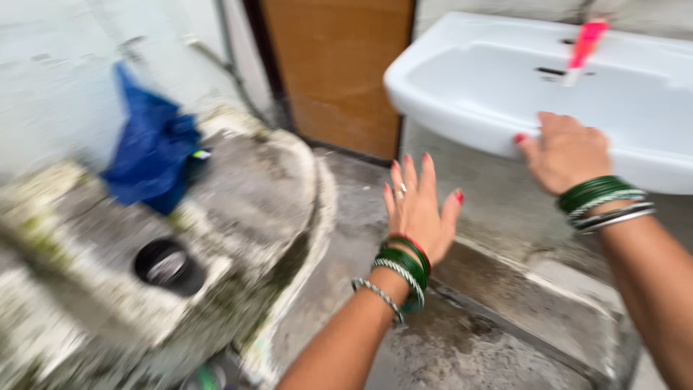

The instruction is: The person removes a toothbrush holder, toothpaste tubes, and soap bars from a sink and places them on the floor. They then pick up a cloth and wipe the sink faucet and surrounding area.

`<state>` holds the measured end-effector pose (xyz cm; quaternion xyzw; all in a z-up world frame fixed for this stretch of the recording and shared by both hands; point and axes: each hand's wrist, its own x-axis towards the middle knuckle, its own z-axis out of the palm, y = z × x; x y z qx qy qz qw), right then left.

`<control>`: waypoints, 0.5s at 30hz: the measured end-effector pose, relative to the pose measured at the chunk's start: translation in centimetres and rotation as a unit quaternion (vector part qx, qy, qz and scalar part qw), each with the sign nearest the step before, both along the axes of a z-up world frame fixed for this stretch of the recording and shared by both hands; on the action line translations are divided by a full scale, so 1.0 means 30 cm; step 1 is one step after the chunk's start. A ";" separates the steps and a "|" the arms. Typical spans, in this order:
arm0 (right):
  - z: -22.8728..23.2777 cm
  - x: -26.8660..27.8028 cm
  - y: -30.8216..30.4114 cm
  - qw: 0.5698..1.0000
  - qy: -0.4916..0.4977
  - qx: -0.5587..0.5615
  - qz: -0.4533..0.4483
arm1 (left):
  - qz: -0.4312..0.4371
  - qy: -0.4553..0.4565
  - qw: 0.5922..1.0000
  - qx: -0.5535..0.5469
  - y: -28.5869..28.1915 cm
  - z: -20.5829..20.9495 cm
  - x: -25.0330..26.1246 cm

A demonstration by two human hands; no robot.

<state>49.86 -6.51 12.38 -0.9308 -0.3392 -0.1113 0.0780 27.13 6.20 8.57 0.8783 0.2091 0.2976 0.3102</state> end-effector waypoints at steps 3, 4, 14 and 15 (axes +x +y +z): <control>0.039 0.010 0.023 0.998 -0.066 0.005 0.024 | -0.015 -0.028 0.998 0.055 0.113 0.087 0.235; 0.053 0.023 0.028 0.997 -0.069 0.009 0.034 | -0.025 -0.034 0.997 0.067 0.151 0.115 0.312; -0.016 0.056 0.021 0.999 -0.051 -0.013 -0.009 | -0.109 0.179 0.963 0.167 0.321 0.138 0.584; -0.036 0.067 0.014 0.997 -0.072 -0.012 -0.005 | -0.106 0.178 0.964 0.167 0.327 0.132 0.581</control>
